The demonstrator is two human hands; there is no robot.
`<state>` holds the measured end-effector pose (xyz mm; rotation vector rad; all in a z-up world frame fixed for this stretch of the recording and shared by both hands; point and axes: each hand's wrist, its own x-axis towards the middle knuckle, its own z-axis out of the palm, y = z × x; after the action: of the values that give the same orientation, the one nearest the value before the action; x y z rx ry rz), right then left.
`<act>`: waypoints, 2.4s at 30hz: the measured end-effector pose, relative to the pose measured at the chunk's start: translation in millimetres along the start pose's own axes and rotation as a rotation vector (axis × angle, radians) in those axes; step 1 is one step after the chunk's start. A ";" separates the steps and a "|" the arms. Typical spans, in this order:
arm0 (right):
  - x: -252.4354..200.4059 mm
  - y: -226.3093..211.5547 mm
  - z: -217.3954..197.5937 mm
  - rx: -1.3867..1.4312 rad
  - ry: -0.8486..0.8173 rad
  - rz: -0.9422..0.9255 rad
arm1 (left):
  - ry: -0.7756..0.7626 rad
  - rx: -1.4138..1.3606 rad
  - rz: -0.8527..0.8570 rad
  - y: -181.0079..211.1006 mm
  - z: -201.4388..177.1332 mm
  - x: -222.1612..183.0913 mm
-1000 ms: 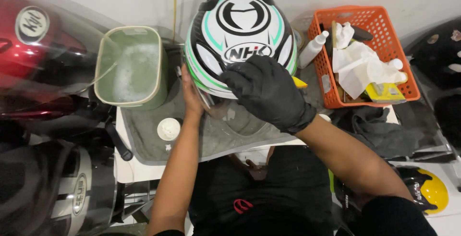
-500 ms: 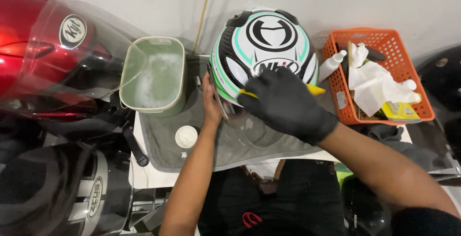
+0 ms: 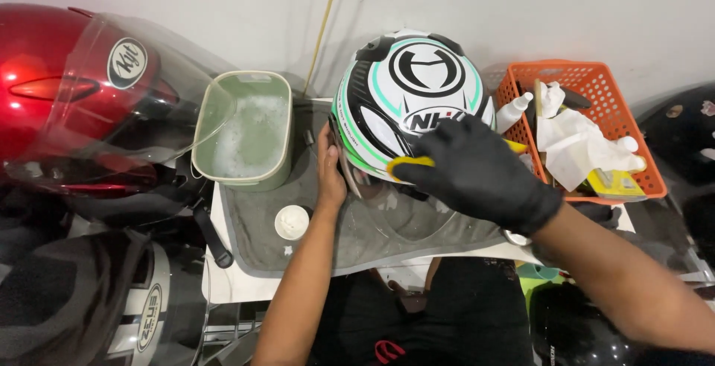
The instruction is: The person cleans a white motorcycle helmet with green and black graphics using a yellow cloth. They wipe the visor and the exterior shell, rotating the helmet to access different areas. The person also uses a small white container, likely containing a cleaning solution, to apply liquid to the cloth before wiping.
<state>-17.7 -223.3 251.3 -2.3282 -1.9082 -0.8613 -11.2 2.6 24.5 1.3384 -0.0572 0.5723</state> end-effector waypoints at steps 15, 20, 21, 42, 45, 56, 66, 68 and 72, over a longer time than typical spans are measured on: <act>-1.8 19.0 13.0 -0.104 0.191 0.129 | 0.008 -0.025 0.018 -4.6 0.8 0.6; -16.1 20.9 16.5 -0.075 0.141 0.080 | -0.007 -0.009 0.031 -7.8 -4.2 3.0; -22.6 21.2 18.3 -0.023 0.104 0.059 | -0.013 -0.008 0.045 -7.8 -4.4 2.3; 88.0 72.1 61.3 0.110 0.012 0.144 | -0.110 -0.048 0.120 -12.9 -2.2 0.7; 100.4 54.4 60.6 0.046 0.031 0.018 | -0.125 -0.075 0.089 -12.6 -2.4 -0.7; 46.3 27.3 -4.9 0.232 -0.261 -0.118 | -0.115 -0.077 0.068 -42.4 -18.1 0.2; 66.5 27.6 11.0 -0.016 -0.086 -0.023 | -0.111 -0.086 0.066 -35.7 -16.8 0.8; 80.7 36.5 33.6 -0.058 -0.081 0.043 | -0.113 -0.075 0.061 -39.3 -19.2 0.2; 91.2 39.3 60.8 -0.115 -0.003 0.042 | -0.116 -0.082 0.039 -30.2 -13.1 -0.1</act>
<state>52.1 -130.2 250.5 -2.4252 -1.8514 -0.9893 -2.2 11.3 -6.0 1.2915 -0.1995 0.5195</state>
